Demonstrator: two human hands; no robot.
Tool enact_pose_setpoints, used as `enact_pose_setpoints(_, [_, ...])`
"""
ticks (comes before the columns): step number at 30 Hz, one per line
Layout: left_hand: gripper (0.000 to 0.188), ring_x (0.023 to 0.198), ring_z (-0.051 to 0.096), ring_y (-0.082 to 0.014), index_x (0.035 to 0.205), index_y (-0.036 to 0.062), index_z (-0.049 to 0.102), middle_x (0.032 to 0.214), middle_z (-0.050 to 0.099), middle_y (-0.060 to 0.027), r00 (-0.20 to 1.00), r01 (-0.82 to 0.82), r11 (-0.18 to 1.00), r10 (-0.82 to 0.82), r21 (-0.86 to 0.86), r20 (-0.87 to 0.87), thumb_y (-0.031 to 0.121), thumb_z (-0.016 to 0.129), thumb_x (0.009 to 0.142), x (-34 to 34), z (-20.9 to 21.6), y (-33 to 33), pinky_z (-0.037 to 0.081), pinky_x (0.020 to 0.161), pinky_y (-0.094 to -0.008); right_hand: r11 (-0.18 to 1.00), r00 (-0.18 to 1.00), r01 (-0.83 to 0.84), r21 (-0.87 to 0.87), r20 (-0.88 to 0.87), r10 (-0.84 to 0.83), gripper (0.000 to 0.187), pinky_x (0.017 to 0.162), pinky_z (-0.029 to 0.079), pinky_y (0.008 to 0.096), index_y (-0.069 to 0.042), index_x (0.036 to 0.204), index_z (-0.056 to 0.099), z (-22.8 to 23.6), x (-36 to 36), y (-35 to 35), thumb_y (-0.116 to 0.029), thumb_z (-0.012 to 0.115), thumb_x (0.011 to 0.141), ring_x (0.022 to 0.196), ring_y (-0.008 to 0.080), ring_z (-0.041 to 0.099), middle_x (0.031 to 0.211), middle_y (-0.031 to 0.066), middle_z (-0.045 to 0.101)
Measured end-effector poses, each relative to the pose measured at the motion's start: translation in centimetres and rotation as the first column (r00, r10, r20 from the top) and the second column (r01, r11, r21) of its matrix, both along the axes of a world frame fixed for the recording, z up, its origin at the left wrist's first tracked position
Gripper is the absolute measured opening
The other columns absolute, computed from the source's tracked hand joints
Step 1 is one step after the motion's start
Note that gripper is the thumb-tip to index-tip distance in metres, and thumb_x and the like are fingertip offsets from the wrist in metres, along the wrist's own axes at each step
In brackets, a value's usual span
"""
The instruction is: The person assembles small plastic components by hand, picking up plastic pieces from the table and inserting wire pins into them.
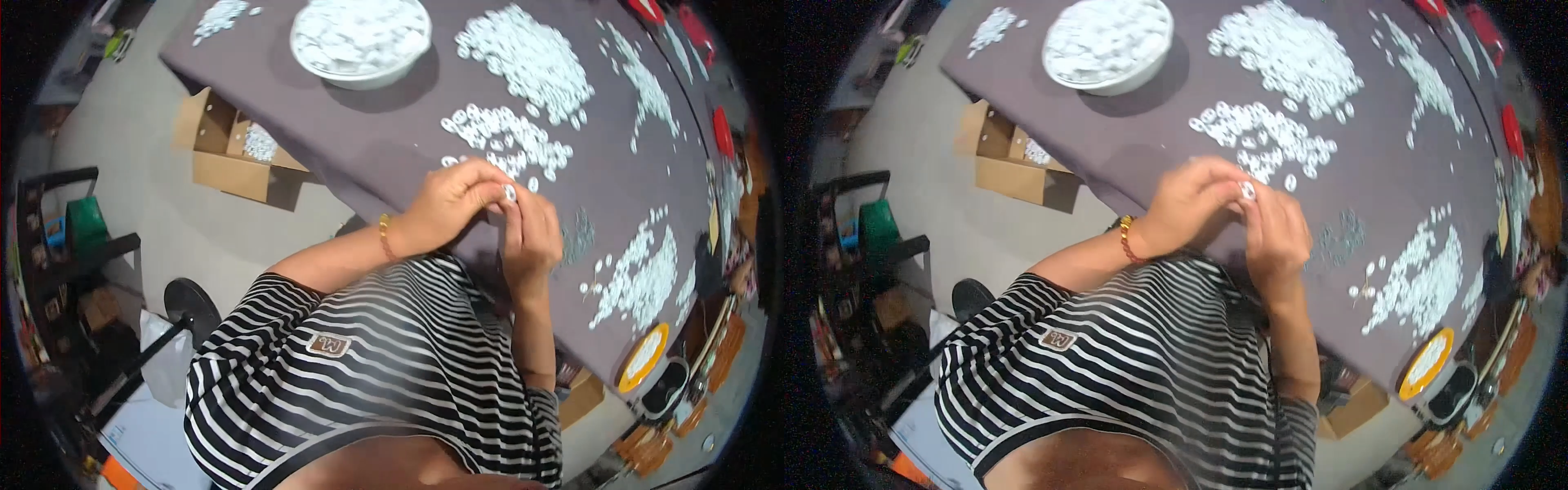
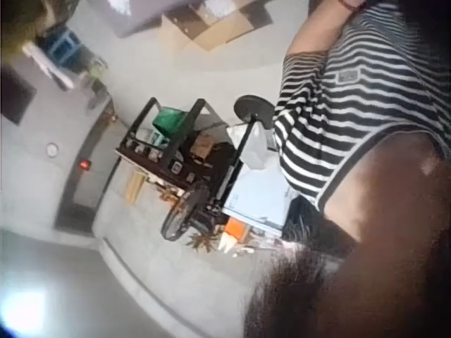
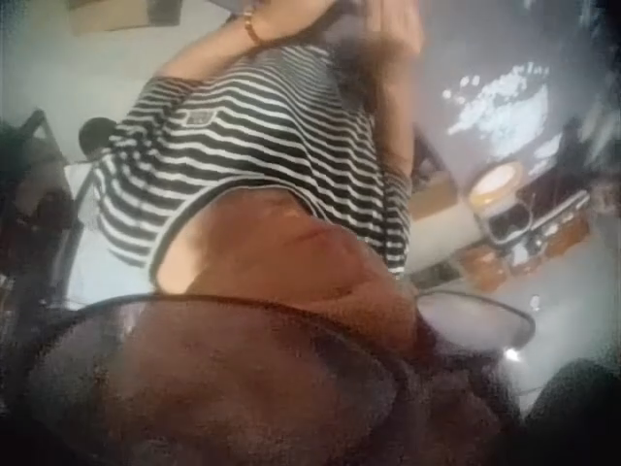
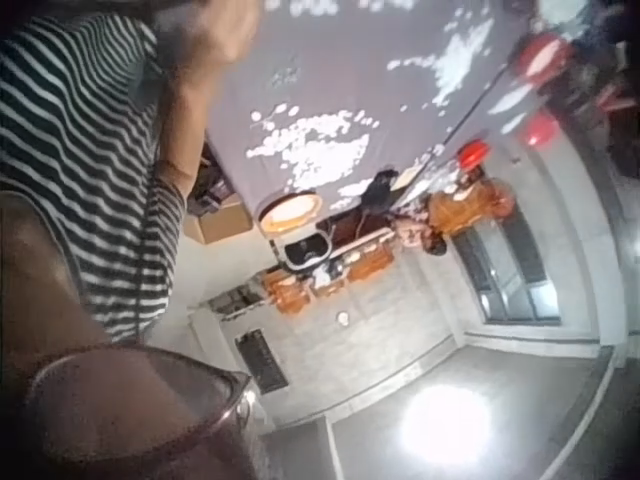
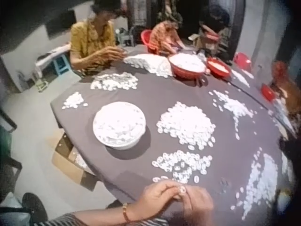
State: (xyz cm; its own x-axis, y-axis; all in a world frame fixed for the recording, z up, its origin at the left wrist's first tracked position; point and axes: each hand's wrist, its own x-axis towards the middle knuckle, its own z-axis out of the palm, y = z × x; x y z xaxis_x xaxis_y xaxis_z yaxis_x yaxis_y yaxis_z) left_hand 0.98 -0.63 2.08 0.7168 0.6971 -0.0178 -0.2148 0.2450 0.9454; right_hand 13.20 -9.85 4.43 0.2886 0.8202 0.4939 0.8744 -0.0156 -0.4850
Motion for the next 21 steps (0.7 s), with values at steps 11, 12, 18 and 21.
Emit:
enact_pose_setpoints(11, [0.023,0.088,0.065,-0.0109,0.118,-0.0014,0.06,0.102,0.066,-0.0067,0.983,-0.16,0.987,0.16,-0.007,0.087,0.008,0.057,0.097,-2.1,1.7,3.0,0.053,0.079,-0.0243,0.992,0.992,-0.096,0.084,-0.079,0.102,0.029,0.068,0.053,0.029,0.004,0.121,0.063,-0.6,1.2,-0.6,0.001,0.059,0.092,0.077,0.0184,0.063,0.094,0.0134,0.065])
enact_pose_setpoints(12, [0.019,0.085,0.064,-0.0087,0.114,-0.0008,0.062,0.095,0.066,-0.0043,0.957,-0.29,0.951,0.284,0.107,0.062,0.009,0.057,0.097,-2.5,2.3,3.9,0.053,0.075,-0.0237,0.994,0.993,-0.083,0.067,-0.08,0.088,0.027,0.067,0.053,0.0282,0.005,0.12,0.063,-0.7,1.4,-0.8,0.0,0.059,0.093,0.076,0.0176,0.062,0.094,0.0131,0.065])
enact_pose_setpoints(18, [0.013,0.079,0.063,-0.0195,0.099,0.0051,0.069,0.085,0.067,-0.0073,0.649,-0.535,0.415,0.76,0.736,0.043,0.01,0.067,0.088,-6.0,4.9,13.2,0.05,0.07,-0.0307,0.998,0.998,-0.035,0.051,-0.058,0.038,0.021,0.064,0.052,0.0266,0.005,0.114,0.066,-1.0,1.9,-1.6,0.0,0.056,0.096,0.071,0.0154,0.06,0.09,0.0119,0.064])
enact_pose_setpoints(21, [0.011,0.081,0.06,-0.0274,0.093,0.0064,0.071,0.086,0.068,-0.0095,0.518,-0.414,0.18,0.853,0.892,0.069,0.011,0.068,0.083,-6.6,5.1,16.7,0.047,0.075,-0.0365,0.999,0.997,-0.026,0.04,-0.066,0.029,0.021,0.063,0.051,0.0296,0.006,0.112,0.066,-0.9,1.6,-1.7,0.002,0.059,0.093,0.07,0.019,0.06,0.087,0.0131,0.064])
